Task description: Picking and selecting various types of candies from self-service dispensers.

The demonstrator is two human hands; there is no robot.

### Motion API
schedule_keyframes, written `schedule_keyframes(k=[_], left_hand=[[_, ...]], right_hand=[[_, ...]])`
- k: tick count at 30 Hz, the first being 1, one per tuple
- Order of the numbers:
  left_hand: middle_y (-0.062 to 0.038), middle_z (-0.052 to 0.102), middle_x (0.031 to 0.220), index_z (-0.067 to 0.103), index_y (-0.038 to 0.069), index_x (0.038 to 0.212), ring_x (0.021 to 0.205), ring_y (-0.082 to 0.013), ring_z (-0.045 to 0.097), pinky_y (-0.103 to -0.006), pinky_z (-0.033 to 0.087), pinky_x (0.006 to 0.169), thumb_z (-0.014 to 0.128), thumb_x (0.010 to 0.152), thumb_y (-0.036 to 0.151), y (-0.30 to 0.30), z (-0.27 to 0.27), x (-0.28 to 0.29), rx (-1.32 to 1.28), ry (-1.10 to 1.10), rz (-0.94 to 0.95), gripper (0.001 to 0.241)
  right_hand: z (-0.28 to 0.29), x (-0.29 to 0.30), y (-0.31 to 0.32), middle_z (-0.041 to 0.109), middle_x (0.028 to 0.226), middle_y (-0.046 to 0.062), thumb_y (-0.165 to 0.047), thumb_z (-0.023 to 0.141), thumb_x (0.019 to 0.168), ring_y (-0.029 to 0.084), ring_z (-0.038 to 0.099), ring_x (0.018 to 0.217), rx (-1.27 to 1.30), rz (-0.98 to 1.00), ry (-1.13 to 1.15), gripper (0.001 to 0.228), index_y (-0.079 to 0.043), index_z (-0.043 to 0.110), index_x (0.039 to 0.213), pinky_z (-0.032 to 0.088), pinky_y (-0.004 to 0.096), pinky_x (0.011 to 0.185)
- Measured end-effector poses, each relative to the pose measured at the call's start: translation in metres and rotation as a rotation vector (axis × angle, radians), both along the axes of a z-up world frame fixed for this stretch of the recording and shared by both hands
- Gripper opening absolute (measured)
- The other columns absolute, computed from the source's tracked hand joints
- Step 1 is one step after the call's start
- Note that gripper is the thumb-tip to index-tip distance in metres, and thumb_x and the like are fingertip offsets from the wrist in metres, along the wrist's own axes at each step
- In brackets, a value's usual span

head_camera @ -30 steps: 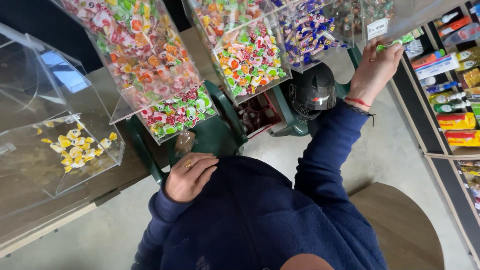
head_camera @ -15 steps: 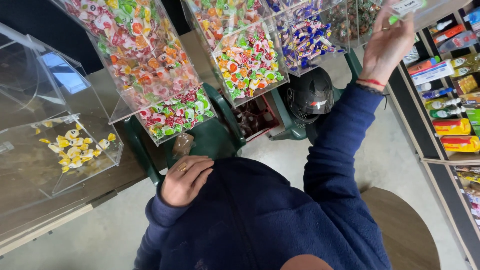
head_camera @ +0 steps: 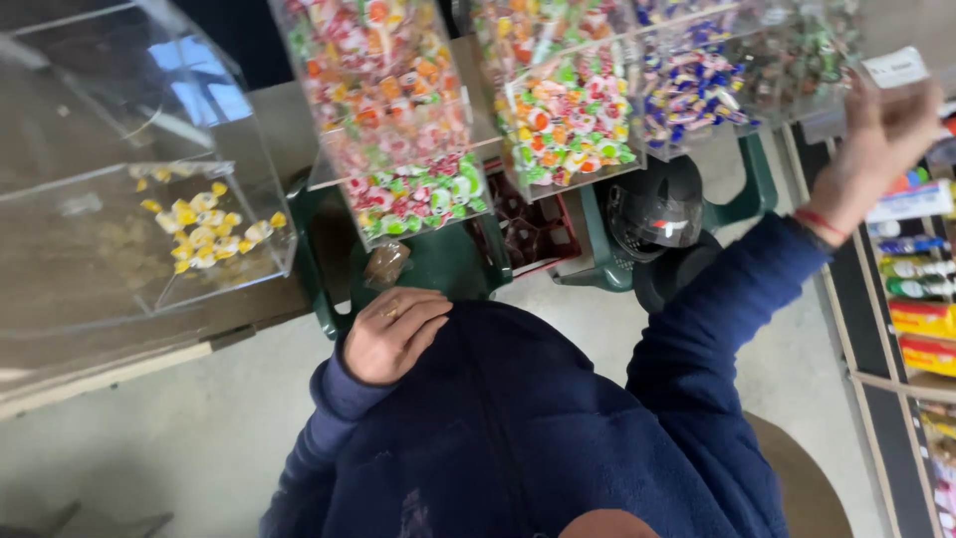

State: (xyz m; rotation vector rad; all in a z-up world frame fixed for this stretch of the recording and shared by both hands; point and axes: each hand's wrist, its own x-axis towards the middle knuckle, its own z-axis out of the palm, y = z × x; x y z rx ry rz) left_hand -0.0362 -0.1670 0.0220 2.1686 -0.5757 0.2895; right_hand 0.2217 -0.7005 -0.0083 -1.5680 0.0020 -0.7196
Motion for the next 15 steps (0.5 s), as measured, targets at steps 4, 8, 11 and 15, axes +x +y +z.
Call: schedule_keyframes(k=[4,8,11,15], left_hand=[[-0.012,0.072,0.11,0.071,0.002,0.11,0.103,-0.0307,0.07,-0.0389,0.057,0.09,0.075,0.088,0.006,0.01,-0.004,-0.004,0.001,-0.033,0.043,0.022],[-0.012,0.072,0.111,0.071,0.002,0.109,0.103,-0.0307,0.07,-0.0392,0.057,0.09,0.074,0.089,0.005,0.017,-0.001,-0.007,-0.003,-0.065,0.037,0.021],[-0.011,0.071,0.11,0.071,0.002,0.109,0.103,-0.0303,0.07,-0.039,0.057,0.089,0.075,0.09,0.005,0.025,0.001,-0.006,0.0,-0.087,0.058,0.019],[-0.011,0.071,0.11,0.071,0.002,0.108,0.102,-0.0296,0.07,-0.0388,0.057,0.089,0.076,0.09,0.003,0.04,0.007,0.005,0.049,-0.168,0.115,0.019]], right_hand=[[-0.094,0.005,-0.082,0.07,0.121,0.011,-0.002,0.07,0.109,0.02,0.064,0.11,0.074,0.001,0.014,0.018,0.006,0.069,0.125,0.054,0.033,0.098],[-0.159,0.012,-0.127,0.077,0.104,0.008,-0.014,0.064,0.112,0.014,0.063,0.095,-0.232,-0.252,0.066,0.023,0.008,0.072,0.11,0.059,0.033,0.092],[-0.184,0.013,-0.148,0.069,0.09,0.013,-0.014,0.056,0.114,0.02,0.054,0.078,-0.704,-0.438,0.139,0.024,0.006,0.063,0.104,0.051,0.036,0.073],[-0.187,0.002,-0.153,0.057,0.07,0.015,-0.012,0.048,0.112,0.025,0.044,0.053,-1.223,-0.589,0.326,0.026,-0.001,0.058,0.09,0.036,0.041,0.048]])
